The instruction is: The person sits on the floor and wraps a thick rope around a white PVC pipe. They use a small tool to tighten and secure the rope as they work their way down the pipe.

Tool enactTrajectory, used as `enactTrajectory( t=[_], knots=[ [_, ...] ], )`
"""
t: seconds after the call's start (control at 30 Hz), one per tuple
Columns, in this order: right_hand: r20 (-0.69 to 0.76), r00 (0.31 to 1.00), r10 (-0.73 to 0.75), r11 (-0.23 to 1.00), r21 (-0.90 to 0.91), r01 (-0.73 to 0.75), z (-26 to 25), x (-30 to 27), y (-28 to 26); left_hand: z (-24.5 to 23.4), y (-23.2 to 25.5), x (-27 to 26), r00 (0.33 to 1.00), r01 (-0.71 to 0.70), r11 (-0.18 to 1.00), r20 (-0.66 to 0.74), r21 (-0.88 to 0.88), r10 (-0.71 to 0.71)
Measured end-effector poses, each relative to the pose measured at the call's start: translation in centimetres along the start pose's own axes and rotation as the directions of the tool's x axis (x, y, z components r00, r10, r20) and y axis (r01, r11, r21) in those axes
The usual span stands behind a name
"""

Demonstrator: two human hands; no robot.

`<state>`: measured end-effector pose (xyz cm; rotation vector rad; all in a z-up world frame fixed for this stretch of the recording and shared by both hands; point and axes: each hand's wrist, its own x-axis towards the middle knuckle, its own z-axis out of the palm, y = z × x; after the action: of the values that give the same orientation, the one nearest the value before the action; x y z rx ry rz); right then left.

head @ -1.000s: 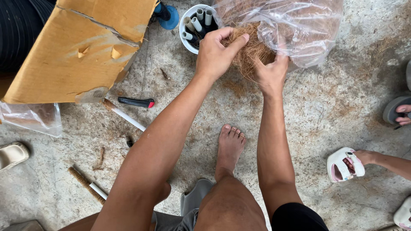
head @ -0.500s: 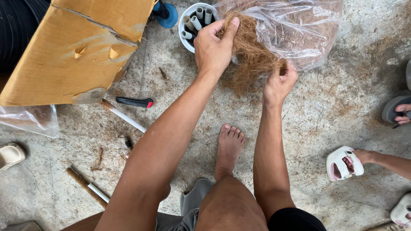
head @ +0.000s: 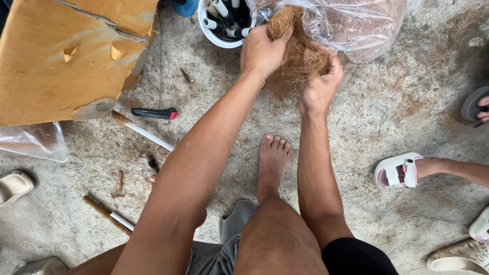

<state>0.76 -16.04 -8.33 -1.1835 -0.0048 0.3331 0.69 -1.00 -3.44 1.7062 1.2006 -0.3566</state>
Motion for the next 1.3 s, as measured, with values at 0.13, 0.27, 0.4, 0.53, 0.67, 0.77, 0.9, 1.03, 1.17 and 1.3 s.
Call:
enactTrajectory(
  t=[0.13, 0.27, 0.4, 0.53, 0.67, 0.77, 0.9, 1.03, 1.17, 1.3],
  knots=[
    [-0.117, 0.991, 0.062, 0.998, 0.020, -0.061, -1.1, -1.7, 0.0, 2.1, -0.2, 0.9, 0.994, 0.001, 0.997, -0.105, -0.083, -0.010],
    [-0.199, 0.965, 0.172, 0.982, 0.118, -0.151, -2.1, -3.0, -0.7, 3.9, -0.2, 1.8, 0.984, -0.056, 0.993, -0.175, -0.102, 0.037],
    [-0.122, 0.968, 0.221, 0.968, 0.151, -0.202, -3.7, -3.2, -2.0, 4.8, -0.5, 3.2, 0.999, -0.005, 0.996, -0.043, -0.092, 0.001],
    [-0.153, 0.920, 0.361, 0.923, 0.198, -0.330, -5.3, -3.5, -3.2, 6.1, -1.6, 4.6, 0.996, -0.042, 0.992, -0.087, -0.120, 0.031],
    [-0.109, 0.918, 0.381, 0.910, 0.219, -0.352, -6.8, -3.7, -4.2, 6.8, -2.4, 6.6, 0.986, -0.139, 0.982, -0.110, -0.129, 0.125],
    [-0.048, 0.943, 0.330, 0.932, 0.175, -0.317, -7.9, -4.6, -5.2, 7.0, -2.7, 7.6, 0.997, -0.003, 0.964, -0.069, -0.266, -0.016],
    [-0.141, 0.945, 0.295, 0.955, 0.000, -0.298, -8.2, -6.5, -6.6, 6.8, -1.9, 8.8, 0.988, 0.033, 0.974, -0.140, -0.226, -0.066],
    [-0.141, 0.962, 0.232, 0.973, 0.028, -0.230, -8.7, -10.0, -7.3, 7.5, -2.0, 9.7, 0.977, -0.002, 0.975, -0.208, -0.222, -0.046],
    [-0.150, 0.970, 0.189, 0.975, 0.150, -0.167, -11.3, -14.3, -7.8, 8.0, -1.9, 10.6, 0.970, 0.003, 0.984, -0.239, -0.176, -0.046],
    [-0.229, 0.904, 0.360, 0.928, 0.191, -0.321, -13.9, -19.7, -9.6, 7.1, -0.7, 9.1, 0.964, -0.011, 0.972, -0.259, -0.237, -0.052]
  ],
)
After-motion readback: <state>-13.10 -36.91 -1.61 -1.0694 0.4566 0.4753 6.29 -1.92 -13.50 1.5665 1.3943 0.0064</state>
